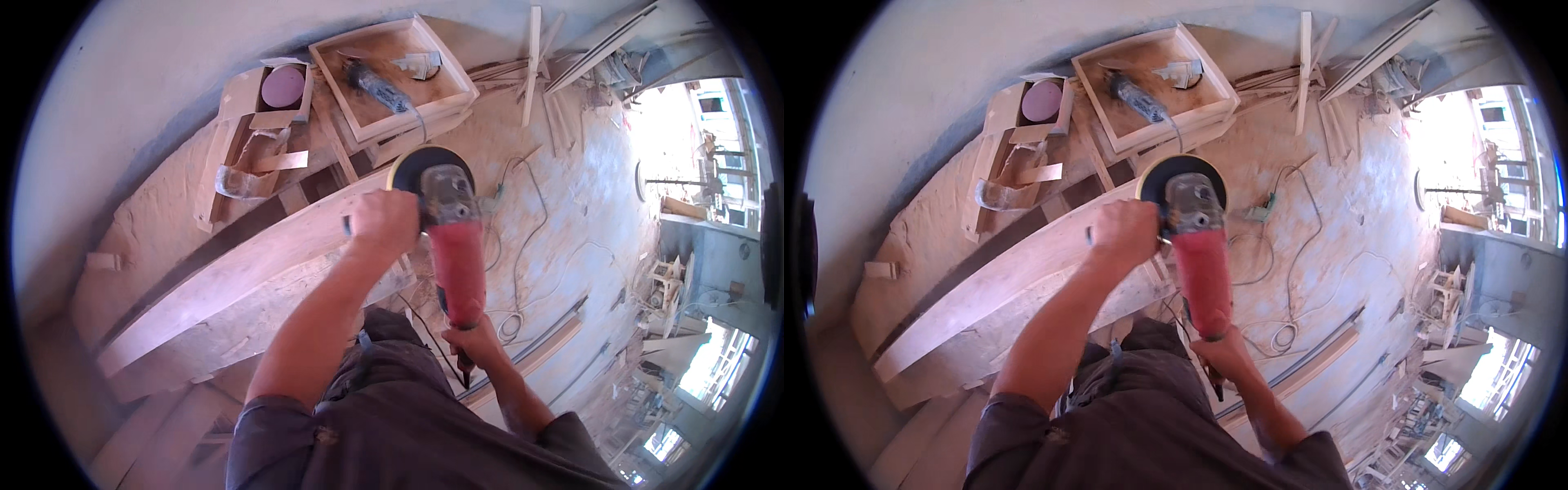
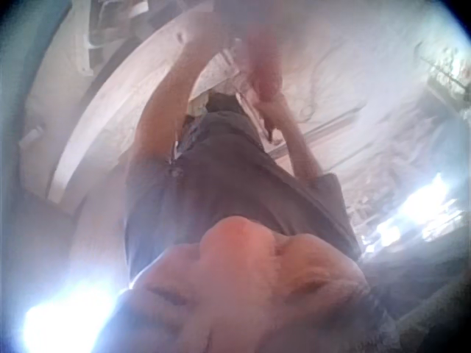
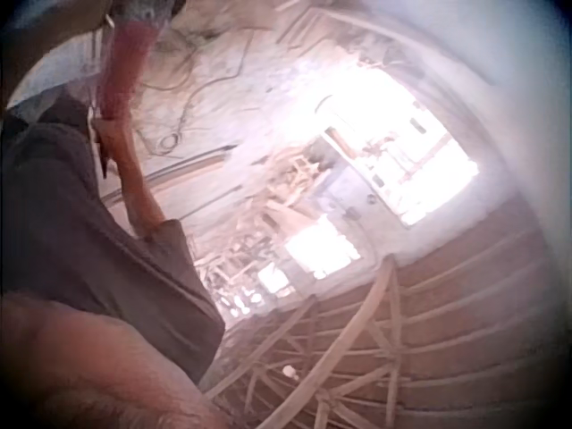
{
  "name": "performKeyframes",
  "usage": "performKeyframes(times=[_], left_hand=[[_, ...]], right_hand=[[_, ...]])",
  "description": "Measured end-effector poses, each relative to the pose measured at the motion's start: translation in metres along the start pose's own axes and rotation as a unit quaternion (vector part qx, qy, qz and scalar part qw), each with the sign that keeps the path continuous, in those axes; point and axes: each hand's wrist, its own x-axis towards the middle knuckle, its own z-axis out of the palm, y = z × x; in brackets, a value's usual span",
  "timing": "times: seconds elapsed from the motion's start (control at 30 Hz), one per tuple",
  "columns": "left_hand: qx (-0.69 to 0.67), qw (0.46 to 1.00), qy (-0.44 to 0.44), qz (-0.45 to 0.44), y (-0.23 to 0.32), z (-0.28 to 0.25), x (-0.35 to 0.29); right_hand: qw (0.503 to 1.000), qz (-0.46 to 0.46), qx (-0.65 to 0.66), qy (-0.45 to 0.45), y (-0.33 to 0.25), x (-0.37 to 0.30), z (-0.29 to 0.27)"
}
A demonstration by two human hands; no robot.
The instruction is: The person walks through a cluttered workshop and selects a sanding disc. They attach the disc to a handheld power sander and proceed to sand the surface of a long wooden plank resting on a workbench. The person moves the sander back and forth along the length of the wood to smooth the surface.
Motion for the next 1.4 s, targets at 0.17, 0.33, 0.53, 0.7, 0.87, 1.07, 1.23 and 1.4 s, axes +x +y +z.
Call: performKeyframes(times=[0.17,0.33,0.53,0.7,0.87,1.07,1.23,1.4], left_hand=[[-0.044,0.999,-0.028,0.005,0.013,0.022,-0.033],[-0.004,0.997,0.008,-0.078,-0.022,0.015,-0.048],[-0.002,1.0,-0.004,-0.003,0.004,-0.01,0.005],[-0.052,0.997,-0.057,0.019,0.018,0.005,-0.006],[-0.014,0.998,-0.04,-0.056,-0.007,0.008,-0.029],[-0.033,0.999,-0.008,-0.014,-0.006,-0.005,0.012],[-0.061,0.998,-0.005,0.01,0.0,-0.011,0.025],[-0.078,0.997,-0.006,-0.027,-0.032,-0.013,-0.006]], right_hand=[[1.0,-0.005,-0.018,0.006,0.039,-0.021,0.0],[0.989,-0.029,-0.143,-0.009,0.003,-0.011,0.018],[0.999,0.021,-0.035,0.003,-0.019,0.0,0.004],[0.999,0.013,0.016,0.026,0.034,-0.009,-0.001],[0.996,0.024,-0.091,-0.011,0.0,-0.014,0.011],[0.998,0.046,-0.028,0.021,-0.021,0.008,-0.003],[0.999,-0.006,0.023,0.026,-0.027,0.014,-0.017],[0.999,-0.031,-0.022,0.016,-0.03,0.009,0.01]])
